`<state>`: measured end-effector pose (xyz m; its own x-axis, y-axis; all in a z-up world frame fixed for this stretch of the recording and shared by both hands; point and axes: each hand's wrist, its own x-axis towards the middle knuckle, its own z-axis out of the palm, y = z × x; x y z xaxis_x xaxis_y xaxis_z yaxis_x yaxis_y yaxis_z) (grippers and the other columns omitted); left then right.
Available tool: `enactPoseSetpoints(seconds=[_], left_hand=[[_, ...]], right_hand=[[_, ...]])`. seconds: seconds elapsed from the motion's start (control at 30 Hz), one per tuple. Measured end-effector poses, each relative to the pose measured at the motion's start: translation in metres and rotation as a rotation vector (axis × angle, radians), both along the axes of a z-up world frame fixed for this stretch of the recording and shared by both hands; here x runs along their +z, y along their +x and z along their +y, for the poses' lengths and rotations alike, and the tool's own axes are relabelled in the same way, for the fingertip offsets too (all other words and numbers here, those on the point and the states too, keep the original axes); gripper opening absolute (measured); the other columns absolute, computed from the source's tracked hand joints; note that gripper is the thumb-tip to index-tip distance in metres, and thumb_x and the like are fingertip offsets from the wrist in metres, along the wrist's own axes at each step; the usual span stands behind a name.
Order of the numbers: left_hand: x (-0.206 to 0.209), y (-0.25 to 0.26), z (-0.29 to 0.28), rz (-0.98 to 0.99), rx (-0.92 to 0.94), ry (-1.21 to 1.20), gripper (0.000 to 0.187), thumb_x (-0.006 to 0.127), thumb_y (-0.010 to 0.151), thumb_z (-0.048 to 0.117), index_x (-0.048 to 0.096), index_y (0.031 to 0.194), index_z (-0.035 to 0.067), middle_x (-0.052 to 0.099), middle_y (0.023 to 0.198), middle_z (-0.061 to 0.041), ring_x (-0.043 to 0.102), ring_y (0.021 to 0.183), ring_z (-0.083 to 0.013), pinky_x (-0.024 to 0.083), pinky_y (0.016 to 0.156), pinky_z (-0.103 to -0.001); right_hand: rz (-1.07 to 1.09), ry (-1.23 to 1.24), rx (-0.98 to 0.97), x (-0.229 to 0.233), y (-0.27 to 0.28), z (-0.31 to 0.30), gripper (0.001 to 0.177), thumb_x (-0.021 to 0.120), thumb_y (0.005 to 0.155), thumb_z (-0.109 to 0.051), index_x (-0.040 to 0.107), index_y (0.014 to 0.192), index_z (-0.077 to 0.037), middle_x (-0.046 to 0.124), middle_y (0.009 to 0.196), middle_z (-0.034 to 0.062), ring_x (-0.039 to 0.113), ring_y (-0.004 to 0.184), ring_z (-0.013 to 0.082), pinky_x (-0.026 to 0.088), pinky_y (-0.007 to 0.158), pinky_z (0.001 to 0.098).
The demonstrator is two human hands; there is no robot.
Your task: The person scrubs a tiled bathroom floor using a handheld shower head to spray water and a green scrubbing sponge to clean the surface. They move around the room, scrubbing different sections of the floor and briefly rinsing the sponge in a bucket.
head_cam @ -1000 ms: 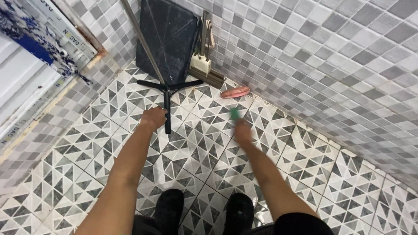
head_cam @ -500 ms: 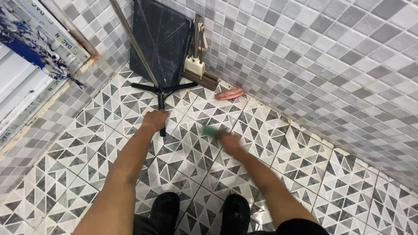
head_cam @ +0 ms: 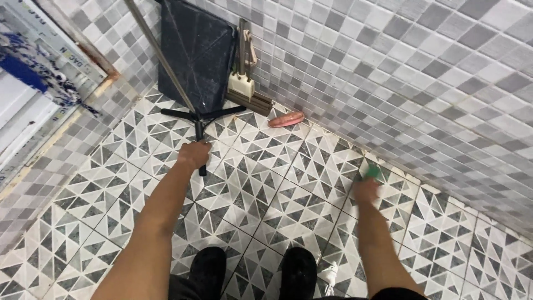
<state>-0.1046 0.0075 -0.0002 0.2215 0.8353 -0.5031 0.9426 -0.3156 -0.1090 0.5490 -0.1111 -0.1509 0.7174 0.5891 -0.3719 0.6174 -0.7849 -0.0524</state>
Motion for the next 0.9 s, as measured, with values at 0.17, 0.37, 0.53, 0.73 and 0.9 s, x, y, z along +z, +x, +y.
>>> enactPoseSetpoints(seconds=[0.17,0.37,0.53,0.73,0.9], left_hand=[[0.013,0.028,0.000,-0.022,-0.020,0.017,0.042,0.045,0.102,0.022,0.060,0.140,0.016,0.063,0.139,-0.010,0.066,0.119,-0.0320,0.055,0.096,-0.056],[0.012,0.047,0.002,-0.074,-0.025,-0.001,0.043,0.046,0.102,0.021,0.057,0.143,0.016,0.058,0.142,-0.009,0.061,0.125,-0.0331,0.052,0.099,-0.060],[-0.010,0.052,0.007,-0.103,-0.011,0.009,0.041,0.047,0.100,0.018,0.060,0.139,0.016,0.059,0.138,-0.009,0.062,0.123,-0.0329,0.054,0.096,-0.059],[-0.006,0.063,0.002,-0.124,-0.055,0.009,0.041,0.046,0.099,0.013,0.060,0.138,0.014,0.059,0.137,-0.009,0.062,0.123,-0.0331,0.053,0.098,-0.058],[-0.013,0.048,0.000,-0.143,-0.042,-0.003,0.041,0.047,0.097,0.012,0.061,0.136,0.015,0.060,0.136,-0.007,0.064,0.121,-0.0325,0.054,0.096,-0.057]], right_hand=[[0.063,0.122,0.373,0.050,-0.167,0.051,0.030,0.051,0.104,-0.020,0.056,0.124,0.001,0.067,0.114,0.0182,0.071,0.111,0.0354,0.059,0.092,0.0488],[0.222,0.228,1.070,0.112,-0.343,0.032,0.034,0.059,0.098,-0.025,0.059,0.130,-0.013,0.060,0.121,0.0143,0.069,0.107,0.0349,0.059,0.087,0.0494],[0.258,0.123,1.463,0.120,-0.388,0.005,0.045,0.062,0.096,-0.028,0.053,0.140,-0.027,0.057,0.127,0.0085,0.069,0.107,0.0349,0.060,0.083,0.0521],[-0.026,0.141,1.231,0.111,-0.280,0.060,0.023,0.057,0.098,-0.031,0.072,0.112,-0.020,0.073,0.102,0.0065,0.075,0.093,0.0265,0.059,0.075,0.0431],[-0.036,-0.025,0.422,0.111,-0.088,0.032,0.038,0.047,0.100,-0.036,0.065,0.119,-0.009,0.076,0.109,0.0136,0.075,0.106,0.0312,0.061,0.084,0.0478]])
